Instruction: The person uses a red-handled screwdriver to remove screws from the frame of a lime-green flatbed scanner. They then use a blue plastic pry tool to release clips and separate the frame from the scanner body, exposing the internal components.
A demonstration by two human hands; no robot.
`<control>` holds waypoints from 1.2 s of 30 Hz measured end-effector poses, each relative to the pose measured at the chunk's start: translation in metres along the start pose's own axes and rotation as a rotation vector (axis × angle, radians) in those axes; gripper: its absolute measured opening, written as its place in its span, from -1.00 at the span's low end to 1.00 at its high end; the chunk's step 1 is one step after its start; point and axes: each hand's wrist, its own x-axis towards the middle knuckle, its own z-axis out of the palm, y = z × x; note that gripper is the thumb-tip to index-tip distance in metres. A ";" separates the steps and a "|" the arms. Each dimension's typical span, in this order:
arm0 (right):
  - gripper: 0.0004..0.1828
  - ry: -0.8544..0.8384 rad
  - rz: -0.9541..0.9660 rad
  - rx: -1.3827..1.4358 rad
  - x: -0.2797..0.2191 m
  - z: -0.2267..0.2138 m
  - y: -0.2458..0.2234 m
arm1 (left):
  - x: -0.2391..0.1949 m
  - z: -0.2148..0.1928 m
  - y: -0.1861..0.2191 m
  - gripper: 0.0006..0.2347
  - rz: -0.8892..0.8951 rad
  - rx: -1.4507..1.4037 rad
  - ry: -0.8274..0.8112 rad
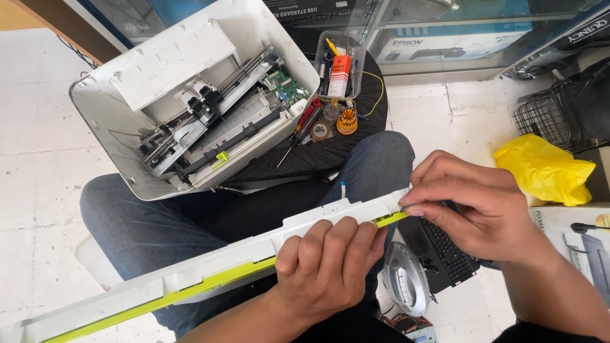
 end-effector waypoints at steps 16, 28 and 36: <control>-0.84 -0.200 0.060 -0.076 0.017 -0.012 -0.009 | 0.002 -0.001 0.001 -0.76 -0.025 -0.014 -0.007; -0.87 -0.140 0.334 -0.165 0.016 -0.006 -0.018 | 0.006 -0.001 0.004 -0.75 -0.032 -0.049 -0.027; -0.89 0.188 -0.007 0.155 -0.004 0.020 0.035 | 0.011 0.002 -0.010 -0.72 -0.070 -0.007 -0.035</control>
